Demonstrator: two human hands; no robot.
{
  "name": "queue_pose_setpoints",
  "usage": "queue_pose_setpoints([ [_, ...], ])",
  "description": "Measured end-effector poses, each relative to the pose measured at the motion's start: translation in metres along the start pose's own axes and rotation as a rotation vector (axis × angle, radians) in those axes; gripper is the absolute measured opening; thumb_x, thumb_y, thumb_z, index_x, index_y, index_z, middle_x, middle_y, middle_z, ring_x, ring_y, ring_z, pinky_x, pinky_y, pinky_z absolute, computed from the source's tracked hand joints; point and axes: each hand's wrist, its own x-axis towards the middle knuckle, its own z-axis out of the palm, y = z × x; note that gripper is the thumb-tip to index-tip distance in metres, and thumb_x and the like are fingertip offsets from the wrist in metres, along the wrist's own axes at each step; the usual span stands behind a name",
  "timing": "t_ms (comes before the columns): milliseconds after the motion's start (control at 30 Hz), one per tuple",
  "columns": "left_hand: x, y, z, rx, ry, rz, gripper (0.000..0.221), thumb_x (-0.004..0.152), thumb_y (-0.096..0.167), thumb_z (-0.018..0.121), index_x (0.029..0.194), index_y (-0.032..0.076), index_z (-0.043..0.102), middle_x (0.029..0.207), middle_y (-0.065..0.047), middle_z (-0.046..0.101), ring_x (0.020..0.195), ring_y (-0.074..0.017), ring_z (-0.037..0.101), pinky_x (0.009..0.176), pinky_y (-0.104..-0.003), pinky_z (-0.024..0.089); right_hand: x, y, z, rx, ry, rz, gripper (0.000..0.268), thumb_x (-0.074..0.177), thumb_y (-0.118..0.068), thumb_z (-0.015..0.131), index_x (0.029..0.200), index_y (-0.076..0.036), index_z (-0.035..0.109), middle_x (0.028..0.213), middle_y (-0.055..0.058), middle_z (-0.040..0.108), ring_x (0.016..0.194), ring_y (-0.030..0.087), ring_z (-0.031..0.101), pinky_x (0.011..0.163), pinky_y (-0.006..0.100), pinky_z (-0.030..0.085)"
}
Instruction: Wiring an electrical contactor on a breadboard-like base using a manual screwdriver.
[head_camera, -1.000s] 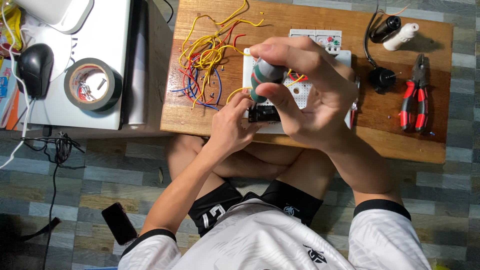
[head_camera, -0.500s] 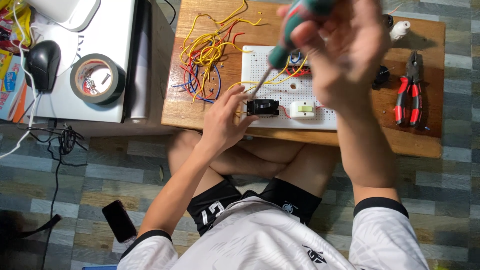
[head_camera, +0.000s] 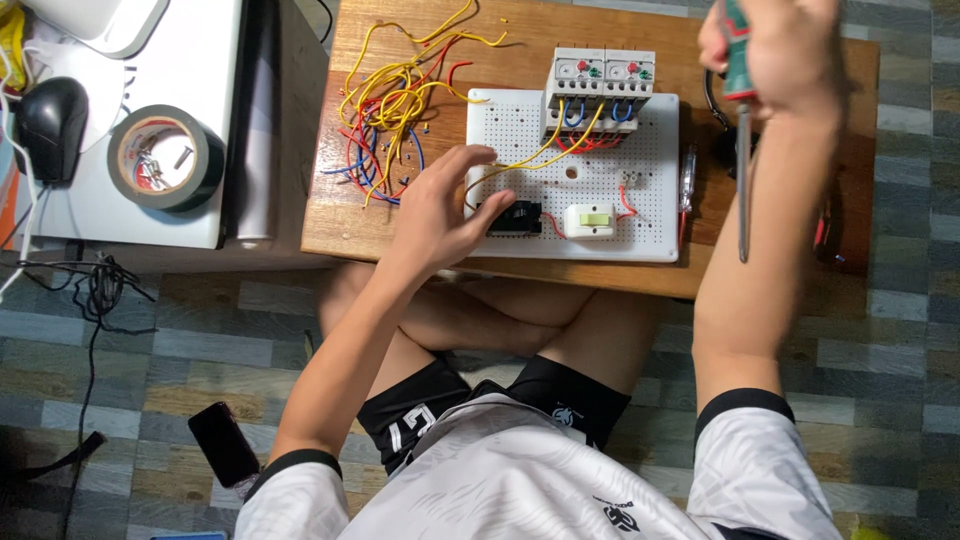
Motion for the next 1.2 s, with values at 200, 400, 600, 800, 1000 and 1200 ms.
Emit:
queue_pose_setpoints([
  [200, 0.030, -0.005, 0.026, 0.118, -0.026, -0.117, 0.033, 0.081, 0.029, 0.082, 0.103, 0.007, 0.070, 0.091, -0.006, 0.074, 0.077, -0.0251, 0.069, 0.068, -0.036, 0.054, 0.007, 0.003, 0.033, 0.076, -0.074, 0.050, 0.026, 0.116, -0.012, 0.059, 0.138, -0.002, 0.048, 0.113, 0.011, 0.058, 0.061, 0.011, 0.051, 0.048, 0.022, 0.043],
  [400, 0.042, -0.008, 0.031, 0.108, -0.045, -0.089, 0.009, 0.082, 0.012, 0.078, 0.084, 0.005, 0.072, 0.081, -0.006, 0.071, 0.065, -0.0259, 0.064, 0.059, -0.037, 0.050, -0.004, -0.001, 0.031, 0.030, -0.131, 0.097, 0.042, 0.104, -0.010, 0.075, 0.133, -0.002, 0.046, 0.110, 0.015, 0.065, 0.064, 0.012, 0.053, 0.052, 0.021, 0.045],
  [600, 0.042, -0.011, 0.031, 0.132, -0.006, -0.071, 0.008, 0.082, 0.010, 0.079, 0.081, 0.005, 0.074, 0.079, -0.004, 0.070, 0.058, -0.0250, 0.063, 0.054, -0.037, 0.049, -0.013, 0.002, 0.030, -0.041, -0.144, 0.081, 0.058, 0.093, 0.006, 0.082, 0.137, 0.000, 0.044, 0.120, 0.019, 0.065, 0.070, 0.015, 0.054, 0.056, 0.023, 0.045],
  [800, 0.043, -0.015, 0.033, 0.159, 0.072, -0.036, 0.006, 0.084, 0.009, 0.076, 0.082, 0.006, 0.071, 0.082, -0.003, 0.071, 0.060, -0.0264, 0.065, 0.055, -0.037, 0.049, -0.014, 0.013, 0.026, -0.160, -0.184, -0.089, 0.067, 0.084, 0.011, 0.091, 0.134, 0.005, 0.046, 0.128, 0.026, 0.062, 0.111, 0.031, 0.062, 0.086, 0.036, 0.057],
  [1000, 0.064, -0.055, 0.006, 0.298, 0.027, 0.091, 0.005, 0.085, 0.008, 0.080, 0.088, 0.011, 0.078, 0.084, 0.001, 0.078, 0.064, -0.0138, 0.070, 0.056, -0.026, 0.056, -0.014, 0.020, 0.027, -0.164, -0.103, 0.027, 0.069, 0.082, 0.008, 0.095, 0.132, -0.005, 0.049, 0.117, 0.013, 0.061, 0.091, 0.020, 0.059, 0.066, 0.028, 0.056],
  [1200, 0.112, -0.127, -0.079, 0.539, 0.064, 0.159, 0.010, 0.092, 0.011, 0.087, 0.102, 0.010, 0.083, 0.084, -0.005, 0.078, 0.056, -0.0161, 0.066, 0.045, -0.029, 0.052, -0.017, 0.019, 0.027, -0.179, -0.086, -0.032, 0.070, 0.082, 0.009, 0.097, 0.132, -0.001, 0.049, 0.114, 0.017, 0.063, 0.093, 0.024, 0.062, 0.070, 0.032, 0.059],
])
